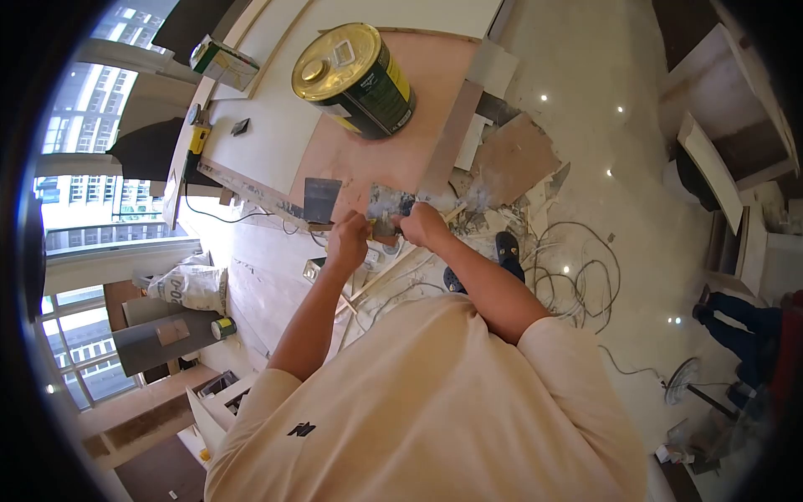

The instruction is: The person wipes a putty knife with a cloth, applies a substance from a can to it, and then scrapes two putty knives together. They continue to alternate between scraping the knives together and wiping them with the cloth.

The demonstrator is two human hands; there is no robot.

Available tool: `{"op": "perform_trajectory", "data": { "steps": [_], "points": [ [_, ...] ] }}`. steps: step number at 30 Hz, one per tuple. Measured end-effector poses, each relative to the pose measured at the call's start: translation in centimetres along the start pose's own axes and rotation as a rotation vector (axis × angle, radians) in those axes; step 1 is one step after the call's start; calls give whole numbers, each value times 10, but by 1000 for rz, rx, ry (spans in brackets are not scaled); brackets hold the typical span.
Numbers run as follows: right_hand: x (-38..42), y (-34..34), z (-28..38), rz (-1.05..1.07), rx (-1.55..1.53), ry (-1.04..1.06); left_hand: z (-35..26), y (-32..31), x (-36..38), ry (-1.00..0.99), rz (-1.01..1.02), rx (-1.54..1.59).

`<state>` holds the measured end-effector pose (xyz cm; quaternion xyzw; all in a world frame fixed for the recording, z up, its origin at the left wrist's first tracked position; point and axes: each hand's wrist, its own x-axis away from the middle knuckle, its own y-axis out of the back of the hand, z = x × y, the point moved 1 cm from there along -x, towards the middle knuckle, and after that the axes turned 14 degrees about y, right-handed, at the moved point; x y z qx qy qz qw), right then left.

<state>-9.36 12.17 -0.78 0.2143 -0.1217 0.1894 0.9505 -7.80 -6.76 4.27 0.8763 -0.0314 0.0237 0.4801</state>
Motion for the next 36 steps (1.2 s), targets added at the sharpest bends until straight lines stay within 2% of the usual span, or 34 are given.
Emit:
{"op": "perform_trajectory", "data": {
  "steps": [3, 6, 8, 11, 14, 15, 16, 18, 21, 22, 24, 27, 28, 29, 31, 34, 36],
  "points": [
    [11, 16, 22, 115, -143, -86, -7, -3, -9, 6, -52, -44],
    [2, 0, 0, 27, -145, 16, -15, 0, -11, 34, -25, -25],
    [2, 8, 11, 16, -87, -21, 2, 1, 9, 20, 43, -28],
    [3, 7, 9, 50, -121, -38, -16, -3, -15, 8, -130, -35],
    [12, 8, 16, 78, -112, -69, -18, -2, -27, -17, -136, -47],
    [11, 13, 22, 76, -91, -77, -16, -1, -18, 0, -86, -52],
    [6, 6, 9, -14, -32, 30, -9, 1, 0, 13, -35, -62],
    [-1, 2, 3, 3, -10, 5, -5, 2, 12, 33, 40, -86],
    [1, 4, 4, 83, -86, -55, -21, -11, -27, 15, -179, -120],
    [2, 6, 7, 112, -127, -73, -24, -9, -37, 35, -163, -123],
    [7, 7, 10, 101, -111, -49, -33, -9, -49, 78, -140, -117],
    [0, 3, 6, 1, -19, 69, -17, -7, -20, 20, -106, -88],
    [0, -2, 2, -39, 14, 106, -20, -9, -14, 83, -113, -102],
    [-1, -4, -6, 1, -12, 59, -22, -12, -25, 117, -110, -109],
    [9, 14, 19, 88, -65, -34, -32, -12, -54, 188, -106, -125],
    [7, 5, 10, 13, 3, 21, -31, -13, -60, 238, -110, -112],
    [-4, -10, -11, -47, 32, 94, -27, -12, -43, 107, -151, -136]
  ]
}}
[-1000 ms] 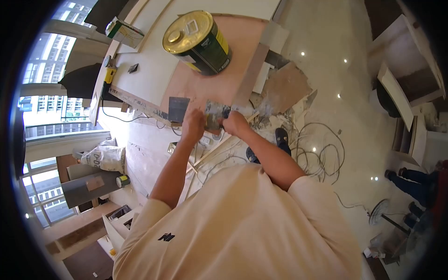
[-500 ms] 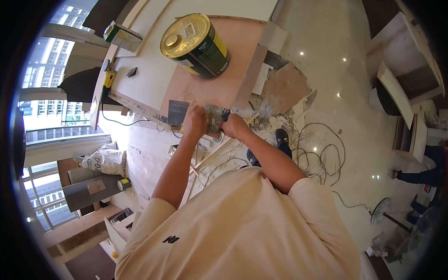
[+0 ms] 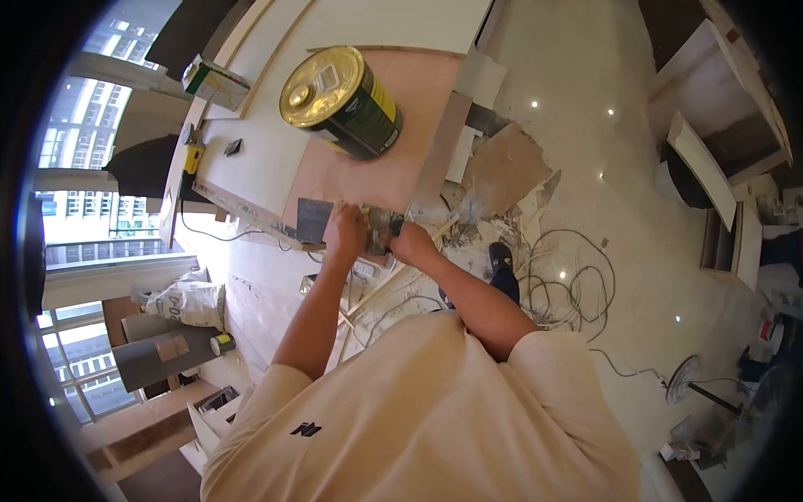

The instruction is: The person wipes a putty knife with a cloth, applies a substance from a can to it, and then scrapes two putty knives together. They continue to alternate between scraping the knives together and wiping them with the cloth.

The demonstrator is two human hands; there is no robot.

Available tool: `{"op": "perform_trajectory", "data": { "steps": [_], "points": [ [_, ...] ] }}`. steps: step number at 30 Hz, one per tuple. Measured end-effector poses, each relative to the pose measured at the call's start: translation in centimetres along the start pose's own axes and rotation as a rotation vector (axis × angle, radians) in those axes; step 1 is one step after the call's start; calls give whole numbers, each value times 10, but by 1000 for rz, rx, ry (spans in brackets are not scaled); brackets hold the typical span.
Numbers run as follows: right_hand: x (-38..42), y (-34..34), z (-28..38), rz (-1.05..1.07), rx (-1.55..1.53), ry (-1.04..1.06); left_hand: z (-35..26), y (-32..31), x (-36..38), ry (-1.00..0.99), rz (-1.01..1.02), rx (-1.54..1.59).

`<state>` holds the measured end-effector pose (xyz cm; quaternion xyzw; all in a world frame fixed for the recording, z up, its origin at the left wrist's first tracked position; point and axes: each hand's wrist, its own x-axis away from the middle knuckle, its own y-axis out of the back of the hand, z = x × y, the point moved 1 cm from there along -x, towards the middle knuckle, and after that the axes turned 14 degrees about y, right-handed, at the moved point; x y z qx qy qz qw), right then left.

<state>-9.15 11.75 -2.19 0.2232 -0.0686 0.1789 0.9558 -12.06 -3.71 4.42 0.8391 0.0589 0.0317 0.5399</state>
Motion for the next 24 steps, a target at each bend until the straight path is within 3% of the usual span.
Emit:
{"op": "perform_trajectory", "data": {
  "steps": [2, 5, 9, 10, 13, 14, 16, 17, 18, 19, 23, 24],
  "points": [
    [3, 4, 6, -12, -38, 20, 5, -2, -3, -121, -40, -53],
    [5, 12, 14, 97, -122, -90, -16, -2, -32, 103, -10, 61],
    [9, 13, 18, -12, -58, 2, 3, -4, -25, 156, 3, 70],
    [6, 11, 14, 21, -75, -48, 0, 0, -7, 76, 63, 84],
    [7, 21, 24, 116, -26, -101, -11, -19, 15, 83, 19, 109],
    [6, 10, 12, -50, 54, 59, -12, -22, 3, 80, 37, 26],
    [9, 21, 26, 40, -11, 82, -46, 2, -13, 199, 61, -130],
    [-1, 1, 1, 64, -38, 153, -53, 9, -15, 327, 155, -163],
    [-8, -14, -12, 57, -26, 202, -13, -11, -11, 298, 133, -90],
    [-10, -30, -17, 40, 8, 245, 52, -53, -8, 157, 245, 98],
    [-29, -55, -33, -28, -128, 220, 27, -52, -14, -194, 117, 4],
    [-15, -31, -16, -57, -151, 156, 20, -56, -10, -250, 91, -21]
  ]
}}
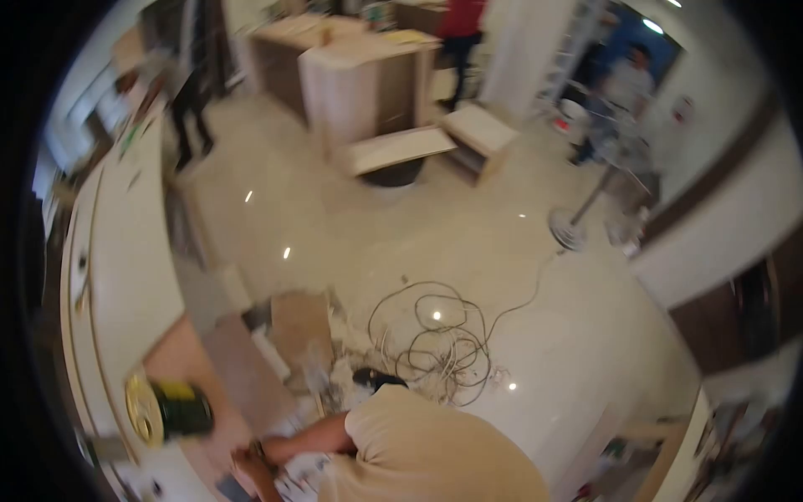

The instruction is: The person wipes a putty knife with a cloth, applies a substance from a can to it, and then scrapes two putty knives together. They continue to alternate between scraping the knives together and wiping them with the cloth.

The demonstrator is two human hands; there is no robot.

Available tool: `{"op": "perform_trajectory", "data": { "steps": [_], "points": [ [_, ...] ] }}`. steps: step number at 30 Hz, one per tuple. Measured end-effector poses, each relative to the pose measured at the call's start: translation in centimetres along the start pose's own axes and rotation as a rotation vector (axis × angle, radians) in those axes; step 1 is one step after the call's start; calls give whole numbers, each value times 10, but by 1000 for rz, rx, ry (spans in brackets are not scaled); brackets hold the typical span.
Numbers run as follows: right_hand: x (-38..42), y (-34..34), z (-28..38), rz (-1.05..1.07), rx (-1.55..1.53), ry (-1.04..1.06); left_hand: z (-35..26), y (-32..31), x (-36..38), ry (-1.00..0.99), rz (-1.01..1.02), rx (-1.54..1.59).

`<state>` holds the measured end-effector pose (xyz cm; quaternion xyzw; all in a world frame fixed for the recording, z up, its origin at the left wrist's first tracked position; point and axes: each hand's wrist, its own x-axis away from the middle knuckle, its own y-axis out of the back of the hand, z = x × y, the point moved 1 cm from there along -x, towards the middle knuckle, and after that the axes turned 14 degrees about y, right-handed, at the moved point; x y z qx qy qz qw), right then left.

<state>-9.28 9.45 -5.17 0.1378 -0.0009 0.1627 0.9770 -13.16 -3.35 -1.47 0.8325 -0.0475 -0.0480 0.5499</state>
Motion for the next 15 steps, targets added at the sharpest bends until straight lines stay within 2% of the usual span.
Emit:
{"op": "perform_trajectory", "data": {
  "steps": [1, 3, 5, 8, 12, 15],
  "points": [
    [11, 22, 26, -38, -20, -61, 9, -5, -17, -99, -53, 80],
    [31, 51, 74, -22, -20, -179, -17, 2, -15, -90, -33, 90],
    [23, 38, 53, -60, -41, -193, -49, 10, -9, -65, -1, 85],
    [8, 23, 25, -136, -37, -188, -63, 17, -10, -68, -4, 74],
    [-4, 0, 5, -185, -19, -164, -68, 24, -13, -54, -12, 66],
    [-28, -19, -26, -316, 59, -142, -59, 21, -11, -78, -2, 87]
  ]
}}
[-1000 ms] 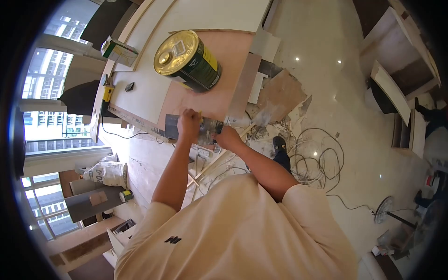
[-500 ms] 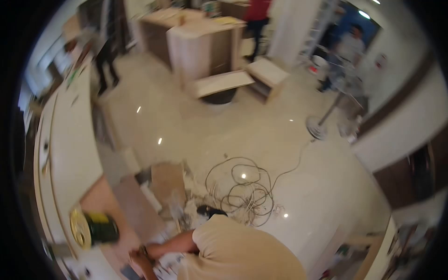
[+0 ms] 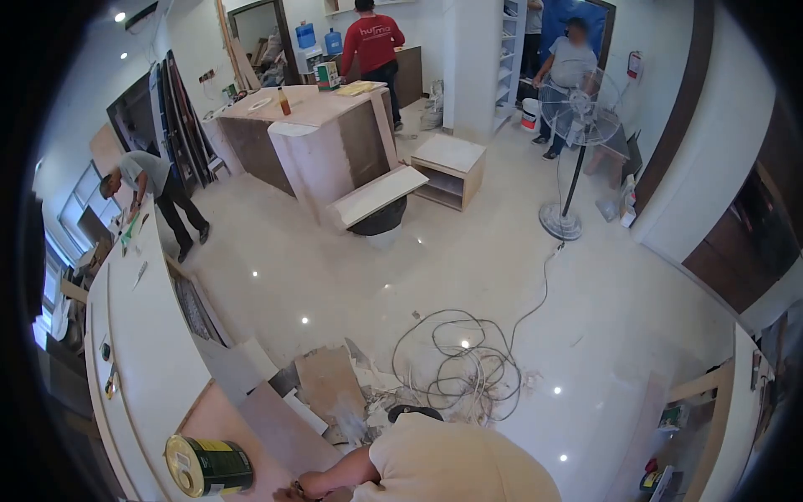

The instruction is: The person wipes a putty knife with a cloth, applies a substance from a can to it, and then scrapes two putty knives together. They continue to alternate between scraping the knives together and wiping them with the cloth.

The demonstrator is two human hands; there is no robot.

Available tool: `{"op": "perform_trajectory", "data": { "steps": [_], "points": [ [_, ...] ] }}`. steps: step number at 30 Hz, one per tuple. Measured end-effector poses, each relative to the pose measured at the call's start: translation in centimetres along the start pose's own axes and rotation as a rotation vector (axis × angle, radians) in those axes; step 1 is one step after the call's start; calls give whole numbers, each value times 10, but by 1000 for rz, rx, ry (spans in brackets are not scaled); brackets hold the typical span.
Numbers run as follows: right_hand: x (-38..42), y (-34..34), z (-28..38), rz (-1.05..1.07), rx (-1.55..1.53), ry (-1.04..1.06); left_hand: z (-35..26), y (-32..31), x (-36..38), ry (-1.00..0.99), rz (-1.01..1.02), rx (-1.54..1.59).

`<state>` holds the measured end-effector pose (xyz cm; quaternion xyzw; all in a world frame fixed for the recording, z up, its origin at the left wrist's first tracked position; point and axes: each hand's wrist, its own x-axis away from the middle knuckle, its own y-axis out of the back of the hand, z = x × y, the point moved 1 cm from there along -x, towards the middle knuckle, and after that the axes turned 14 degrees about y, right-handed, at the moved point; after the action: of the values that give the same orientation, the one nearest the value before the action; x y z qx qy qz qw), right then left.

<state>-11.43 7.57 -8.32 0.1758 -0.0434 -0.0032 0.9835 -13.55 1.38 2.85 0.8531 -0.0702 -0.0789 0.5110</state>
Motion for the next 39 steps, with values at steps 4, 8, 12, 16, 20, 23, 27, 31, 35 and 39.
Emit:
{"op": "perform_trajectory", "data": {
  "steps": [4, 8, 12, 16, 20, 23, 27, 31, 35, 39],
  "points": [
    [13, 13, 13, 161, 13, -76, 9, 6, -3, 33, 12, -7],
    [46, 63, 58, 153, -97, -179, -6, 29, 15, 61, -18, -31],
    [44, 36, 30, 16, -98, -26, 42, 4, 37, -9, -35, 141],
    [32, 35, 24, 145, -114, -49, 49, 4, 53, -48, 76, 171],
    [39, 46, 32, 176, -79, 64, 67, -26, 19, 159, 38, 22],
    [20, 19, -18, 238, 38, 170, 110, -65, -2, 158, 79, 144],
    [48, 60, 34, 129, 173, 58, 8, 23, 71, 209, 57, 7],
    [43, 69, 45, 247, 23, -33, 0, 20, 24, 218, -22, 35],
    [50, 73, 50, 258, 23, -68, 3, 25, 38, 244, -16, -58],
    [42, 77, 56, 244, 48, -24, 13, 29, 56, 158, -46, 11]
  ]
}}
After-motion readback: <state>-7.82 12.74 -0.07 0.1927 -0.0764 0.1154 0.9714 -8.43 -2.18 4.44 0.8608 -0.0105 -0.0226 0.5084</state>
